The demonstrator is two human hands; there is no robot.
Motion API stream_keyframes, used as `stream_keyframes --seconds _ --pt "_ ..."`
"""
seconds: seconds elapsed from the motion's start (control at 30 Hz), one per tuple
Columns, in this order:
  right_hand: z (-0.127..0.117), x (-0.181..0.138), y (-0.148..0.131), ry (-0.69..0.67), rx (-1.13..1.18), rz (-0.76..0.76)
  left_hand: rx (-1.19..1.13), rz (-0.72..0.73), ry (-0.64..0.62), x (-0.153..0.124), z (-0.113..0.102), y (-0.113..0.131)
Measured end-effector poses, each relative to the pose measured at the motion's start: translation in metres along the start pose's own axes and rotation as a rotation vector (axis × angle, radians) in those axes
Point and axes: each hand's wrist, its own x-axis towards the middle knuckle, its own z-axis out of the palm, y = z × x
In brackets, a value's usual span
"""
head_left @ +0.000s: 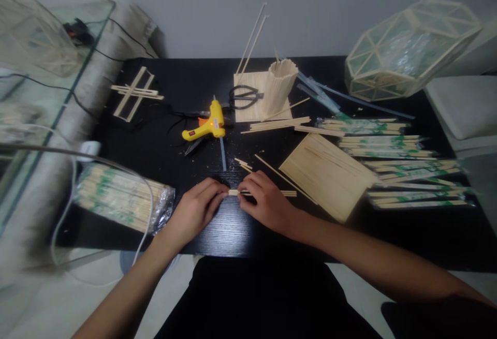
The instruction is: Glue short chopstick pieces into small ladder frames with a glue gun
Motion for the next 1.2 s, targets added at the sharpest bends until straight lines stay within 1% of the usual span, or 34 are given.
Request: stream_keyframes --seconds 0.2,0.63,1.2 --pt "0.0010 0.0001 0.0007 0.036 0.016 -0.017 0.003 0.007 -0.002 0.0002 -0.0014 0.0005" --pt "0.0016 -0.0009 0.0014 0.034 0.003 -0.032 0.010 0.030 0.031 0.0004 0.0006 -0.0009" --pt "0.0020 0.0000 0.0016 0.046 -0.001 -0.045 0.009 0.024 0.030 0.0022 0.0004 0.0006"
